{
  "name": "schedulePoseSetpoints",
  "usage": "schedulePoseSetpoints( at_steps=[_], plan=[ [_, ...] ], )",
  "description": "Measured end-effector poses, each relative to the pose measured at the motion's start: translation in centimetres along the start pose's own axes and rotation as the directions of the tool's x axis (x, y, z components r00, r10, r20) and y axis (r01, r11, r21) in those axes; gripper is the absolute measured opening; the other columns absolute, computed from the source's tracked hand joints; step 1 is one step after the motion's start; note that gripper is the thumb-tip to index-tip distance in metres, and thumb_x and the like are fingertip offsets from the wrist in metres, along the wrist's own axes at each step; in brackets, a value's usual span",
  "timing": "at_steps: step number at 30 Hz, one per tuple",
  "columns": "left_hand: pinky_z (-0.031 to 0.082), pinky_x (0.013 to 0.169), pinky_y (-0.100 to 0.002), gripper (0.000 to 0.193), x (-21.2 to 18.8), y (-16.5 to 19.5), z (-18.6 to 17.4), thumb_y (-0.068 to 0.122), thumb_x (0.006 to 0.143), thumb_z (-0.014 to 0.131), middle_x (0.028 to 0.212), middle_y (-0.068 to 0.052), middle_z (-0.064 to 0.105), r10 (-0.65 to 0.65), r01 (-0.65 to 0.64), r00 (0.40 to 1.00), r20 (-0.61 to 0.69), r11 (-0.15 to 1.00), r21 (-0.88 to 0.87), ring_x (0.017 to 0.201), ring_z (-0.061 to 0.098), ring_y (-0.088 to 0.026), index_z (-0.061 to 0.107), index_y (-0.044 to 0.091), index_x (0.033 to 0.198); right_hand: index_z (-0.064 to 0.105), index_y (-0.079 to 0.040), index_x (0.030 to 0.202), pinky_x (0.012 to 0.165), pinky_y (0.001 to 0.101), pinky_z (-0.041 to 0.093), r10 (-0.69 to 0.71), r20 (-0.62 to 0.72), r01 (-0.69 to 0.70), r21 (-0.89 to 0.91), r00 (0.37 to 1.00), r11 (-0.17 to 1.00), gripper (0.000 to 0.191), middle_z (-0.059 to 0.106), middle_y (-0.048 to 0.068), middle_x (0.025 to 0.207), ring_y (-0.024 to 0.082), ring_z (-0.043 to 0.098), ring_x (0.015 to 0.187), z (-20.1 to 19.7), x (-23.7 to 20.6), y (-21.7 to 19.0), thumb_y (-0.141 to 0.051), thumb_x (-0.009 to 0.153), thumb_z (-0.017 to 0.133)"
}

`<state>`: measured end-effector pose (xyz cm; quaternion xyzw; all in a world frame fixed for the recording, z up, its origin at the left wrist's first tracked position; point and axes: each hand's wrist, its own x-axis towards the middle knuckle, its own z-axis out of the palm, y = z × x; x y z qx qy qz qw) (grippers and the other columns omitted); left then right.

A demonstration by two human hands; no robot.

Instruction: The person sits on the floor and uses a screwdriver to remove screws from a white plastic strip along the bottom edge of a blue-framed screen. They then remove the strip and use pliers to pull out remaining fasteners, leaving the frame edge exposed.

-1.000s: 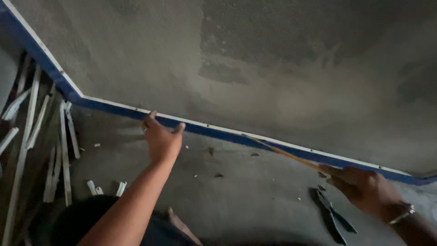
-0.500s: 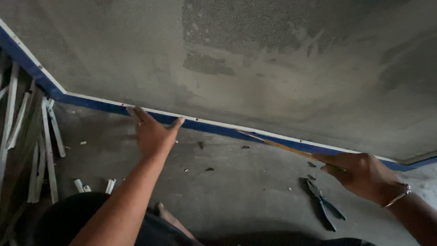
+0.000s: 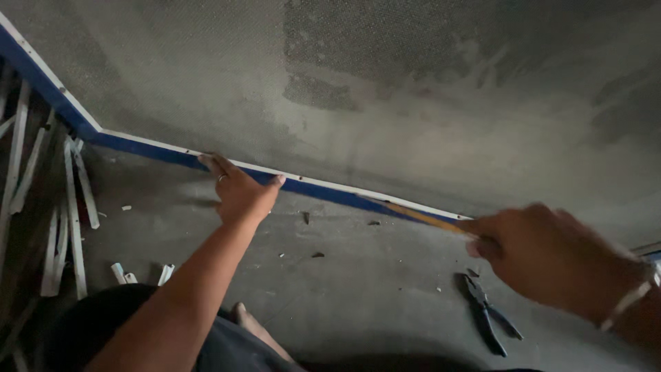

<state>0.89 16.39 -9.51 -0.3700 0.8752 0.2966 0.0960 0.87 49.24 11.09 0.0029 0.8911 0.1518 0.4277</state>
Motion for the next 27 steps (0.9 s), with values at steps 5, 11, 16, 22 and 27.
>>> schedulePoseSetpoints(
  at_steps=[5,11,16,22,27],
  plan=[
    [0.051,0.108,-0.049,0.132,-0.8,0.4,-0.8,0.049,0.080,0.082,0.170,-0.024,-0.010,-0.009,0.010,1.000,0.014,0.999,-0.046,0.144,0.042,-0.039,-0.009,-0.004,0.160,0.066,-0.030,0.137,0.068,0.0331,0.063,-0.246,-0.213,0.289,0.203,0.946,0.935,0.039,0.083,0.005,0.097,0.016,0.072,0.067,3.7,5.3,5.6,-0.031,0.099,0.059],
    [0.048,0.107,-0.049,0.132,-1.0,0.2,-0.5,0.051,0.081,0.083,0.170,-0.021,-0.010,0.001,-0.002,1.000,-0.019,1.000,-0.020,0.148,0.034,-0.041,-0.009,-0.002,0.159,0.063,-0.034,0.138,0.074,0.0359,0.064,-0.116,-0.267,0.245,0.522,0.957,0.817,0.044,0.084,0.006,0.104,0.021,0.076,0.081,19.4,11.6,5.6,-0.035,0.095,0.071],
    [0.054,0.103,-0.046,0.129,-0.7,-0.1,-0.3,0.051,0.081,0.081,0.171,-0.020,-0.011,-0.020,0.020,1.000,0.010,1.000,-0.017,0.150,0.033,-0.036,-0.007,-0.002,0.158,0.069,-0.017,0.130,0.080,0.0342,0.062,-0.430,-0.693,0.688,0.131,0.578,0.714,0.043,0.077,0.013,0.115,0.021,0.075,0.091,18.3,12.2,7.1,-0.024,0.088,0.068],
    [0.049,0.108,-0.049,0.132,-0.7,0.0,-0.2,0.051,0.079,0.083,0.169,-0.023,-0.008,0.005,-0.005,1.000,-0.016,1.000,-0.020,0.144,0.039,-0.041,-0.005,-0.005,0.159,0.058,-0.039,0.146,0.056,0.0275,0.061,-0.322,-0.297,0.385,0.182,0.899,0.905,0.047,0.082,-0.001,0.098,0.016,0.068,0.059,12.4,13.9,9.7,-0.035,0.099,0.060],
    [0.049,0.106,-0.053,0.129,-0.3,-0.1,-0.1,0.055,0.082,0.080,0.169,-0.025,-0.007,0.034,-0.031,0.999,-0.035,0.996,0.080,0.142,0.043,-0.041,-0.004,-0.006,0.159,0.056,-0.030,0.150,0.060,0.0323,0.059,-0.385,-0.692,0.636,0.140,0.611,0.759,0.048,0.075,0.003,0.091,0.012,0.068,0.064,21.2,15.1,3.8,-0.028,0.101,0.058]
  ],
)
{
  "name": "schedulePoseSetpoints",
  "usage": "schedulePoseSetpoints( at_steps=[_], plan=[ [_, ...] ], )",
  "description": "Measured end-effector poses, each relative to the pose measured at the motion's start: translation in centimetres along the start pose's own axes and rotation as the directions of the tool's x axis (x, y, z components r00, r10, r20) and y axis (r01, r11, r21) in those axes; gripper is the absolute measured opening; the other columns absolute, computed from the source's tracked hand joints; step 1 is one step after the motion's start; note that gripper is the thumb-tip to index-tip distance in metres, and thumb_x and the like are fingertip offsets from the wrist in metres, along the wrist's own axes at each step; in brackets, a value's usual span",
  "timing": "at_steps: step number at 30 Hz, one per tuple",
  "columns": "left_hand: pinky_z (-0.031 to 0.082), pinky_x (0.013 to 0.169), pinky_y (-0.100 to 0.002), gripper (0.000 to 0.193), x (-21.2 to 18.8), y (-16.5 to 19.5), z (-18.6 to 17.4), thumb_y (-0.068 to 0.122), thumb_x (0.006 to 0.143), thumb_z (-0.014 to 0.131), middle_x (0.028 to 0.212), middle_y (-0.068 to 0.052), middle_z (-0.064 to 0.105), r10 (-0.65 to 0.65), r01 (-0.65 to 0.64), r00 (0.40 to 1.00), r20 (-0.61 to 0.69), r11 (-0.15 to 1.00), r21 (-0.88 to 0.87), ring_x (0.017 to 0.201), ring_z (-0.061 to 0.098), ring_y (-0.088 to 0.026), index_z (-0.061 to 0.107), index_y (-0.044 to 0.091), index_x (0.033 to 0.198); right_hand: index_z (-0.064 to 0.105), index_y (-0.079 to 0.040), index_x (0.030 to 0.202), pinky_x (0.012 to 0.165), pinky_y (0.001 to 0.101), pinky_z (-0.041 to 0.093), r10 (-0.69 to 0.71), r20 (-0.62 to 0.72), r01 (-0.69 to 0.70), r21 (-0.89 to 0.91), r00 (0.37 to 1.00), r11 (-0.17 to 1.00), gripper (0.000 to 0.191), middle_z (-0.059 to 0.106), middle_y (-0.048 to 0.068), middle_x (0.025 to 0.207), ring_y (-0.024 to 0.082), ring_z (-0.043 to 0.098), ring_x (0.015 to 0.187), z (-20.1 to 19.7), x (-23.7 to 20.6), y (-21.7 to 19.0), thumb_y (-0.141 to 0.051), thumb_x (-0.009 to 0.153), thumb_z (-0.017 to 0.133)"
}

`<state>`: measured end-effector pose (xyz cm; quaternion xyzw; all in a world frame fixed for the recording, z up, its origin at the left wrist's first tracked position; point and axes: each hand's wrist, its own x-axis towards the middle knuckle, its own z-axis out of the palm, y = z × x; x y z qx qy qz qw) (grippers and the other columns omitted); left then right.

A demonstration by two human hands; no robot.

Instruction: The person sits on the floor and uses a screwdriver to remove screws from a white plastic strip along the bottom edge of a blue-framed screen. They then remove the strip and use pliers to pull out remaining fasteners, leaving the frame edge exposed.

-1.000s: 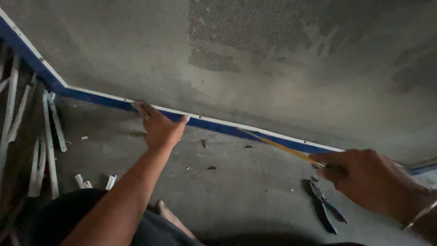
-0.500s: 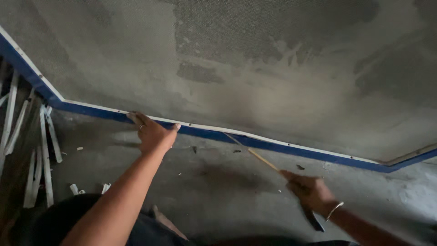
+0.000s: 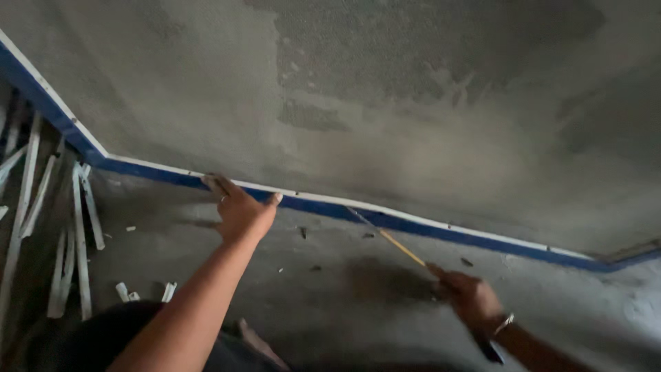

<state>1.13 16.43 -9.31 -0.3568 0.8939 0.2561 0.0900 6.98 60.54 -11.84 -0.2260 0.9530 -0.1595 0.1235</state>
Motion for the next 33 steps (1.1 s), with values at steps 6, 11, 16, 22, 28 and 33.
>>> schedulePoseSetpoints(
  at_steps=[6,11,16,22,28,33],
  plan=[
    [0.050,0.104,-0.053,0.128,0.0,-0.4,0.2,0.057,0.082,0.079,0.171,-0.020,-0.008,-0.056,0.056,0.998,0.031,0.998,0.019,0.144,0.043,-0.039,-0.005,-0.002,0.160,0.059,-0.029,0.140,0.061,0.0290,0.065,0.067,0.245,-0.046,-0.092,0.967,0.995,0.045,0.080,0.002,0.099,0.014,0.072,0.067,-6.1,3.2,2.2,-0.030,0.095,0.062],
    [0.050,0.107,-0.051,0.130,-0.9,-0.2,-0.1,0.050,0.081,0.081,0.169,-0.023,-0.009,0.012,-0.015,0.999,-0.030,0.993,-0.117,0.141,0.043,-0.043,-0.007,-0.005,0.159,0.059,-0.042,0.145,0.072,0.0272,0.066,0.271,0.391,-0.224,-0.164,0.880,0.961,0.047,0.083,-0.001,0.101,0.019,0.075,0.071,-8.0,4.5,2.6,-0.038,0.099,0.064],
    [0.037,0.112,-0.063,0.126,-1.0,0.0,-0.2,0.053,0.086,0.079,0.170,-0.020,-0.011,-0.041,0.041,0.999,0.034,0.999,0.020,0.150,0.034,-0.036,-0.007,-0.003,0.159,0.061,-0.032,0.143,0.080,0.0358,0.063,0.211,0.140,-0.228,0.122,0.967,0.966,0.051,0.079,0.007,0.111,0.021,0.076,0.089,2.5,0.1,1.4,-0.025,0.093,0.063],
    [0.044,0.112,-0.049,0.128,-0.4,-0.6,1.0,0.051,0.082,0.081,0.168,-0.022,-0.009,0.046,-0.053,0.997,-0.063,0.993,-0.103,0.151,0.026,-0.043,-0.005,-0.005,0.157,0.056,-0.025,0.135,0.080,0.0404,0.058,-0.315,0.018,0.305,-0.306,0.949,0.902,0.049,0.075,0.007,0.119,0.023,0.073,0.095,-2.0,4.1,5.9,-0.031,0.087,0.064],
    [0.046,0.109,-0.053,0.127,-0.1,-0.5,1.1,0.052,0.083,0.078,0.168,-0.024,-0.013,-0.008,0.010,1.000,0.025,0.998,-0.069,0.150,0.029,-0.041,-0.007,-0.004,0.159,0.046,-0.028,0.153,0.076,0.0257,0.064,-0.174,0.318,0.244,-0.195,0.932,0.950,0.057,0.075,0.006,0.106,0.014,0.073,0.085,-6.0,6.4,2.7,-0.031,0.097,0.057],
    [0.034,0.114,-0.067,0.127,-0.6,-0.4,0.5,0.054,0.084,0.077,0.170,-0.020,-0.013,-0.049,0.049,0.998,0.045,0.999,0.011,0.148,0.038,-0.035,-0.007,-0.002,0.160,0.058,-0.026,0.139,0.069,0.0327,0.063,0.106,0.262,-0.083,-0.098,0.959,0.992,0.043,0.074,0.006,0.107,0.016,0.072,0.084,-3.6,5.9,0.6,-0.030,0.096,0.063]
  ],
)
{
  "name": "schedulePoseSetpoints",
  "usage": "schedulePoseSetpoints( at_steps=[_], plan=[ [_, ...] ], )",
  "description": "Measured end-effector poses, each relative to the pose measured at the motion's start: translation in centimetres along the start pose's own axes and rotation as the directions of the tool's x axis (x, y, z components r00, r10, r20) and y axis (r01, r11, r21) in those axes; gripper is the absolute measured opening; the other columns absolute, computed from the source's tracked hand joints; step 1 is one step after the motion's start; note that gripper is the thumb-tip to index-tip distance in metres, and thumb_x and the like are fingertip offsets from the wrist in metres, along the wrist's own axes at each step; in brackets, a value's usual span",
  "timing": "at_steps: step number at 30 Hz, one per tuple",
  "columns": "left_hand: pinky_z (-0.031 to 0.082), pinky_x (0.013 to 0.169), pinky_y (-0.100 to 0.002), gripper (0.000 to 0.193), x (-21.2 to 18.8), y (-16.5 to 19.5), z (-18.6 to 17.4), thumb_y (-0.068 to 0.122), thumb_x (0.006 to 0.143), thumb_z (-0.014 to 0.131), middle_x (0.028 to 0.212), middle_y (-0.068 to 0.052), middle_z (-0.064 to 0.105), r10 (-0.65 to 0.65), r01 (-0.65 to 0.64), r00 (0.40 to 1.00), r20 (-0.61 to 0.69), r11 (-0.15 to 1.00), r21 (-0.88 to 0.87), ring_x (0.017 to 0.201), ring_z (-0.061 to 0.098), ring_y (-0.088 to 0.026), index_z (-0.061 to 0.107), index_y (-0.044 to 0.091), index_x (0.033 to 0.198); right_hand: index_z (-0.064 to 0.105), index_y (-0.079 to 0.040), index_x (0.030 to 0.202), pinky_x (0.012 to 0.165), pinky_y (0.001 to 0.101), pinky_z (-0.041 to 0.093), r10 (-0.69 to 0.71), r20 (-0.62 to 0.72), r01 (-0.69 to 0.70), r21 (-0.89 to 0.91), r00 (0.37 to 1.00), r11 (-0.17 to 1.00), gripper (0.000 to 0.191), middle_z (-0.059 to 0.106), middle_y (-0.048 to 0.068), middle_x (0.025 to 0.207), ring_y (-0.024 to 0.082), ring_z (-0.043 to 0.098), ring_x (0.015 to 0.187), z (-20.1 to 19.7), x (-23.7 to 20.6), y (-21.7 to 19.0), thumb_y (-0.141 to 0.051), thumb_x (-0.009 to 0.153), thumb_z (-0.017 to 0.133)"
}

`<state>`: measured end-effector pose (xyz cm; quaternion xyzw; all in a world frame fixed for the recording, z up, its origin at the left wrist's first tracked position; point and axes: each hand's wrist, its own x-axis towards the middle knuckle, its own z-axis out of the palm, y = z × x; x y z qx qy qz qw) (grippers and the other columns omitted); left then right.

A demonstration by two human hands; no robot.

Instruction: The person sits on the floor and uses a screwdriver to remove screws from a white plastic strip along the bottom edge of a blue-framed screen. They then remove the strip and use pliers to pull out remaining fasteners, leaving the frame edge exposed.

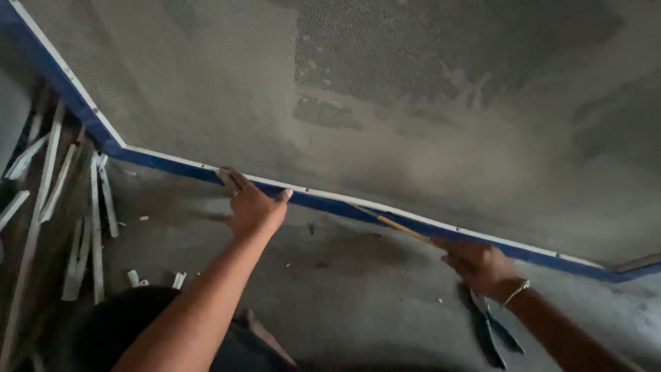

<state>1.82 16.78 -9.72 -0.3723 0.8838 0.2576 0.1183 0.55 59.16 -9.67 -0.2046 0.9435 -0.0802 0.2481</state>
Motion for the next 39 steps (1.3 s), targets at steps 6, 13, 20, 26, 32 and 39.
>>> schedulePoseSetpoints(
  at_steps=[6,13,20,26,32,39],
  plan=[
    [0.035,0.111,-0.068,0.128,-0.4,-0.1,-0.5,0.057,0.083,0.078,0.169,-0.020,-0.014,0.033,-0.034,0.999,-0.037,0.999,-0.018,0.149,0.032,-0.038,-0.006,-0.001,0.159,0.048,-0.037,0.154,0.066,0.0279,0.063,-0.044,0.047,0.051,-0.172,0.998,0.984,0.058,0.072,0.000,0.094,0.014,0.071,0.069,-1.2,1.3,2.6,-0.034,0.097,0.057],
    [0.037,0.111,-0.068,0.127,0.1,-0.3,0.1,0.055,0.082,0.077,0.171,-0.017,-0.015,0.010,-0.011,1.000,-0.013,0.998,-0.060,0.149,0.034,-0.037,-0.007,0.000,0.161,0.065,-0.029,0.136,0.060,0.0349,0.058,-0.274,-0.210,0.233,-0.200,0.938,0.952,0.043,0.075,0.003,0.082,0.016,0.068,0.063,-5.2,-0.6,-3.6,-0.035,0.093,0.064],
    [0.024,0.113,-0.075,0.130,0.2,-0.7,0.3,0.059,0.083,0.078,0.168,-0.019,-0.016,0.056,-0.057,0.998,-0.019,0.998,-0.030,0.152,0.026,-0.038,-0.010,-0.001,0.159,0.062,-0.038,0.138,0.066,0.0309,0.060,0.226,0.234,-0.182,-0.194,0.946,0.964,0.038,0.081,0.004,0.077,0.012,0.071,0.058,-13.2,-2.0,-9.9,-0.042,0.100,0.060],
    [0.038,0.111,-0.065,0.126,-0.1,-0.6,-0.5,0.055,0.081,0.078,0.170,-0.021,-0.009,0.075,-0.084,0.994,-0.074,0.988,-0.126,0.149,0.032,-0.040,-0.002,-0.003,0.159,0.067,-0.023,0.134,0.061,0.0327,0.062,0.009,0.029,-0.012,0.100,1.000,0.995,0.043,0.076,0.006,0.099,0.017,0.074,0.067,-5.5,-0.5,-5.0,-0.036,0.093,0.065],
    [0.040,0.109,-0.062,0.126,0.7,-0.6,0.5,0.056,0.084,0.077,0.169,-0.021,-0.008,0.097,-0.103,0.990,-0.098,0.993,-0.058,0.150,0.030,-0.039,-0.003,-0.005,0.158,0.066,-0.015,0.130,0.069,0.0326,0.065,-0.186,-0.189,0.193,0.021,0.964,0.981,0.043,0.075,0.013,0.108,0.019,0.076,0.082,2.5,2.0,0.1,-0.030,0.090,0.066],
    [0.041,0.107,-0.063,0.120,0.7,-0.5,0.0,0.055,0.085,0.078,0.169,-0.021,-0.002,0.123,-0.136,0.980,-0.159,0.988,-0.076,0.153,0.028,-0.040,0.003,-0.005,0.157,0.064,-0.023,0.138,0.069,0.0358,0.064,-0.313,-0.198,0.315,-0.020,0.929,0.949,0.047,0.077,0.012,0.101,0.022,0.076,0.077,-1.6,3.2,-4.4,-0.030,0.093,0.065]
  ],
)
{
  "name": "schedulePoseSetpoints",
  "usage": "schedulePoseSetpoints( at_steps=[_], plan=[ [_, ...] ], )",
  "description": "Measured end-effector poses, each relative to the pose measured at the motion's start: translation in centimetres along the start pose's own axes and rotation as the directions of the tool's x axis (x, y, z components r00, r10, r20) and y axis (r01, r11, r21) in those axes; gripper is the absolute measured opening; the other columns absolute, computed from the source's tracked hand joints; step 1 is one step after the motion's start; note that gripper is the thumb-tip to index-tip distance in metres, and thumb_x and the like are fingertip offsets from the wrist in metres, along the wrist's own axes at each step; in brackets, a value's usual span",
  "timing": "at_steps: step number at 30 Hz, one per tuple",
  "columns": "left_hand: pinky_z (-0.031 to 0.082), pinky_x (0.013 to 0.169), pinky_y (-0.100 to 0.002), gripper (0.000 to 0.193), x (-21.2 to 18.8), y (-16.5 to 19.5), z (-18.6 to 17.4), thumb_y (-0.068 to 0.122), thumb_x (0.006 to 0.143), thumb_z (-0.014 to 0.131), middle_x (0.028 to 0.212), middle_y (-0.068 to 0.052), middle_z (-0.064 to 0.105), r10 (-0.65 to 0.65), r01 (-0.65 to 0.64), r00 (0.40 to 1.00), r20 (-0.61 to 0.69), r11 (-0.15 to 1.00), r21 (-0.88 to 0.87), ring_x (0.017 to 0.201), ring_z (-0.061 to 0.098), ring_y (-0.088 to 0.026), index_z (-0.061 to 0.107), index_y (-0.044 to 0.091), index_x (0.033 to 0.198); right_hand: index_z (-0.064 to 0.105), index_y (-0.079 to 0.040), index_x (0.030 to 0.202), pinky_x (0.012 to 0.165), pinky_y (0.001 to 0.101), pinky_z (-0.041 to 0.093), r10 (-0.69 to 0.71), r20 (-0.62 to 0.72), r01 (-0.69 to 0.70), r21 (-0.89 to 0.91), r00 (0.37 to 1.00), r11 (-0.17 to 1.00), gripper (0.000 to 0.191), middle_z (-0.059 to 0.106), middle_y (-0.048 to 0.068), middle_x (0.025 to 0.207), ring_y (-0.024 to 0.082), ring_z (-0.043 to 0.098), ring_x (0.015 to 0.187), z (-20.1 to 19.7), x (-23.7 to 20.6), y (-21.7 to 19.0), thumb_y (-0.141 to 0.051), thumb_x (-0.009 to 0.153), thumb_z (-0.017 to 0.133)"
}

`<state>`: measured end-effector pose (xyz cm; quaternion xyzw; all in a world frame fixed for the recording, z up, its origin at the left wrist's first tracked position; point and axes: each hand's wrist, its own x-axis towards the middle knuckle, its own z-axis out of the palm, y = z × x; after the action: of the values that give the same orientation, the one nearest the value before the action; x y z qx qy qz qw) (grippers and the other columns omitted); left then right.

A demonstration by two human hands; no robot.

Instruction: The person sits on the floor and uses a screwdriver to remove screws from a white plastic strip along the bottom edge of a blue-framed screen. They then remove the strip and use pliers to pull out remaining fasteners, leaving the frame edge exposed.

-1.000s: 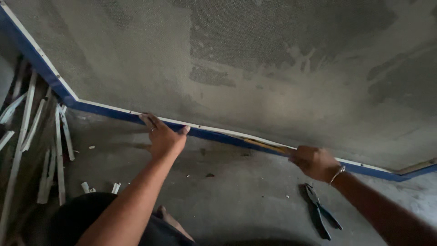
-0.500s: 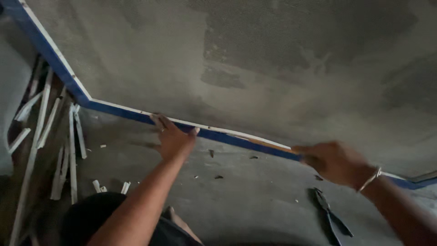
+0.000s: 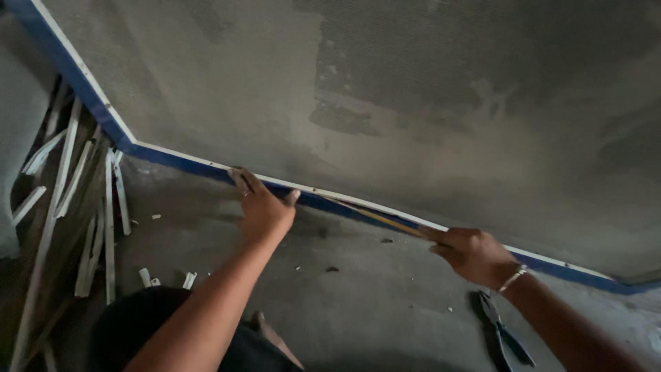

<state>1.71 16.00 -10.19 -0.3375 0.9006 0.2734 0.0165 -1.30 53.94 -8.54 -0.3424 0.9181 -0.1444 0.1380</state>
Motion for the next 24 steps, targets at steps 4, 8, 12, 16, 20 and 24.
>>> schedulePoseSetpoints(
  at_steps=[4,8,12,16,20,24],
  plan=[
    [0.044,0.111,-0.054,0.118,0.1,-0.3,-0.7,0.048,0.084,0.076,0.172,-0.022,-0.001,-0.069,0.075,0.996,0.064,0.993,-0.096,0.146,0.038,-0.041,0.002,-0.002,0.161,0.066,-0.029,0.136,0.072,0.0363,0.062,0.262,0.190,-0.271,0.019,0.946,0.963,0.042,0.081,0.008,0.097,0.020,0.077,0.071,-4.0,0.8,-6.2,-0.034,0.094,0.068],
    [0.039,0.111,-0.054,0.119,0.6,-1.9,0.7,0.046,0.081,0.081,0.168,-0.025,0.003,0.010,-0.010,1.000,0.005,0.990,-0.139,0.146,0.034,-0.041,0.005,-0.005,0.157,0.064,-0.030,0.143,0.083,0.0429,0.060,0.547,0.447,-0.592,-0.046,0.708,0.804,0.042,0.080,0.011,0.111,0.030,0.071,0.089,-10.3,3.0,-10.7,-0.028,0.102,0.060],
    [0.041,0.110,-0.051,0.112,4.6,-5.0,0.7,0.046,0.081,0.086,0.153,-0.035,0.028,0.174,-0.188,0.980,-0.096,0.968,-0.168,0.144,0.034,-0.052,0.020,-0.011,0.151,0.071,-0.027,0.133,0.097,0.0382,0.056,0.485,0.431,-0.473,-0.143,0.761,0.869,0.036,0.080,0.001,0.116,0.015,0.075,0.097,-13.2,5.5,-11.9,-0.033,0.099,0.061],
    [0.050,0.107,-0.047,0.095,13.6,-10.7,-5.3,0.033,0.081,0.085,0.144,-0.033,0.049,-0.155,0.087,0.974,-0.162,0.928,-0.363,0.129,0.058,-0.044,0.031,-0.011,0.146,0.064,-0.032,0.141,0.090,0.0325,0.061,0.413,0.423,-0.434,-0.051,0.807,0.899,0.047,0.082,-0.002,0.108,0.012,0.080,0.086,-9.1,4.8,-8.8,-0.037,0.095,0.069],
    [0.042,0.109,-0.047,0.097,20.6,-16.1,-10.4,0.006,0.083,0.074,0.153,-0.035,0.030,-0.180,0.034,0.929,-0.322,0.911,-0.411,0.134,0.045,-0.048,0.011,-0.005,0.157,0.056,-0.036,0.148,0.067,0.0308,0.065,0.421,0.339,-0.370,-0.206,0.841,0.906,0.053,0.080,-0.003,0.086,0.014,0.073,0.067,-2.0,2.5,-3.1,-0.038,0.095,0.063],
    [0.039,0.112,-0.050,0.090,24.8,-19.2,-9.6,0.005,0.085,0.071,0.150,-0.037,0.035,-0.130,-0.009,0.927,-0.352,0.931,-0.366,0.135,0.044,-0.051,0.017,-0.006,0.156,0.060,-0.033,0.144,0.060,0.0351,0.061,0.296,0.200,-0.263,-0.179,0.934,0.948,0.058,0.076,0.000,0.080,0.016,0.069,0.061,1.6,2.5,0.9,-0.039,0.087,0.071]
  ],
)
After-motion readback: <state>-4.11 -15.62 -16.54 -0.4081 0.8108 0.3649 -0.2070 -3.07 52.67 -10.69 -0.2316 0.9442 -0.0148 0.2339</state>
